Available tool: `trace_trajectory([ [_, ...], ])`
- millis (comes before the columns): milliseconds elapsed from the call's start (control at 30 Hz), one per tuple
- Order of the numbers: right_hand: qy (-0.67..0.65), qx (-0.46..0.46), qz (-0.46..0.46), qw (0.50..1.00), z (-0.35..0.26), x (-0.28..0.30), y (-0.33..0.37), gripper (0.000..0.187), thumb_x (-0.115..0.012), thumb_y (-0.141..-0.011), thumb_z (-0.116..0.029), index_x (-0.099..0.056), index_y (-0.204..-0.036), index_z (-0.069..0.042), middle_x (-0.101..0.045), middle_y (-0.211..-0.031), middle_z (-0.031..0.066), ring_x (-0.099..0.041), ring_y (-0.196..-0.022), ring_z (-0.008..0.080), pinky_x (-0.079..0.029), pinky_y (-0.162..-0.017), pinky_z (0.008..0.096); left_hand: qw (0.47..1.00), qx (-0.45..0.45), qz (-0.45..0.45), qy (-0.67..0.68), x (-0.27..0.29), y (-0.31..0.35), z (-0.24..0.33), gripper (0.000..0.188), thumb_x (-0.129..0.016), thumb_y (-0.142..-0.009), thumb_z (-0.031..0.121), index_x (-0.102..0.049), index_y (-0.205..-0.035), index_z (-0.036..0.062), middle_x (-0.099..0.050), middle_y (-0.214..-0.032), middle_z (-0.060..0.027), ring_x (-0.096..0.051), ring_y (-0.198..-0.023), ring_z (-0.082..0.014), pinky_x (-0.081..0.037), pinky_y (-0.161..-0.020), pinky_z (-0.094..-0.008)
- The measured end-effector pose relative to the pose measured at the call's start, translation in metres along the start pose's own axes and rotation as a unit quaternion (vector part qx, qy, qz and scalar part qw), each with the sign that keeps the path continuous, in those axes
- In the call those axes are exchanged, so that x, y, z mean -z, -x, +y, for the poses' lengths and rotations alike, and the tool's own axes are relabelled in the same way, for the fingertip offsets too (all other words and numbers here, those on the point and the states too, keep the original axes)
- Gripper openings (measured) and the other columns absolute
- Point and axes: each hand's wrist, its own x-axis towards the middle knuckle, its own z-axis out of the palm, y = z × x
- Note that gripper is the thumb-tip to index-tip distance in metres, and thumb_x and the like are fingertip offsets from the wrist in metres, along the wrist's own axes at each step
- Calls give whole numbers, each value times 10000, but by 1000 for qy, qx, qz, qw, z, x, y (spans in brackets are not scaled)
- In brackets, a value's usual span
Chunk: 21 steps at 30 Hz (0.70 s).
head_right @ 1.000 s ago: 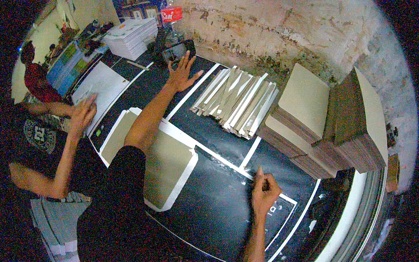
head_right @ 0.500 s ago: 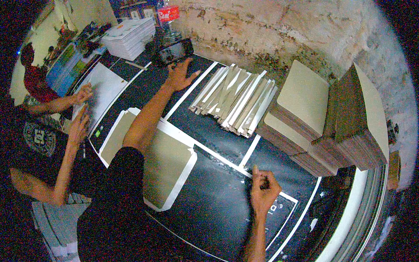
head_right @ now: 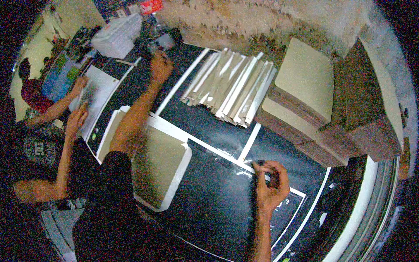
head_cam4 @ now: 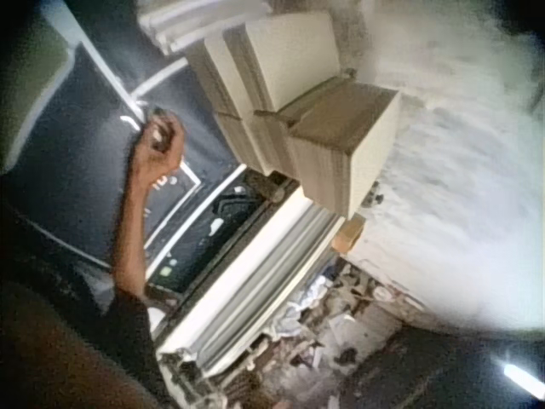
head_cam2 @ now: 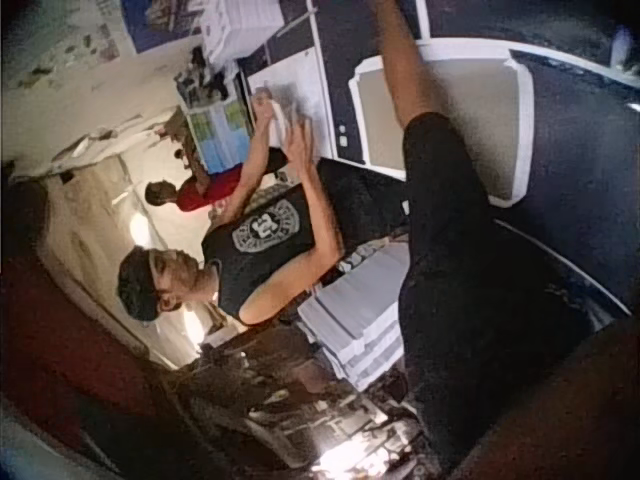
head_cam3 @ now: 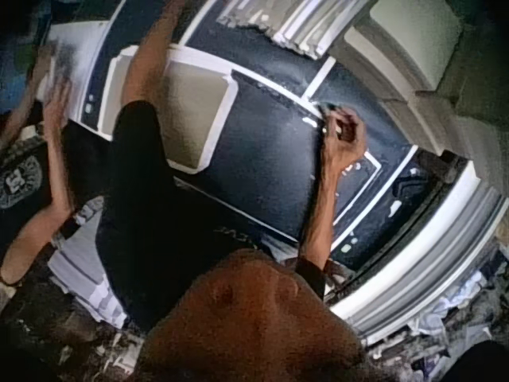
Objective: The person assembles paper folders by applying adhesive strips, positioning cardboard inserts onto printed sheets, and folding the edges over the cardboard by hand.
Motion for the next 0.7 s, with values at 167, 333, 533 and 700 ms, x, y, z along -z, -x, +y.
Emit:
trace_trajectory([
  [167,27,-39,-28,998,-1,-3,6,227,-843,-749,45,-700,-917,-6,-734,-860,84,-689,-821,153,-556,-789,284,994,-35,71,-73,9,4,-15,382,-658,-785,-61,-485,-1116,17,-560,-1067,-217,-621,-903,-393,-481,-804,-494],
  [333,82,-24,-47,995,-8,1,5,210,-864,-684,45,-712,-808,-31,-743,-818,91,-699,-767,182,-556,-775,315,997,6,58,41,20,1,3,482,-734,-784,-65,-465,-1174,22,-619,-1049,-197,-699,-882,-281,-543,-768,-372],
  [533,18,-31,-83,996,-6,5,5,162,-718,-804,181,-661,-876,47,-708,-855,149,-689,-797,220,-593,-767,336,992,72,62,88,27,-1,10,502,-824,-821,71,-448,-1152,37,-735,-891,-157,-741,-830,-227,-584,-729,-333],
  [700,61,9,-102,993,-3,8,3,169,-734,-809,162,-660,-919,56,-709,-840,161,-679,-737,208,-582,-677,322,988,114,34,102,29,0,3,430,-827,-824,66,-490,-1088,24,-748,-914,-176,-733,-849,-182,-582,-733,-300],
])
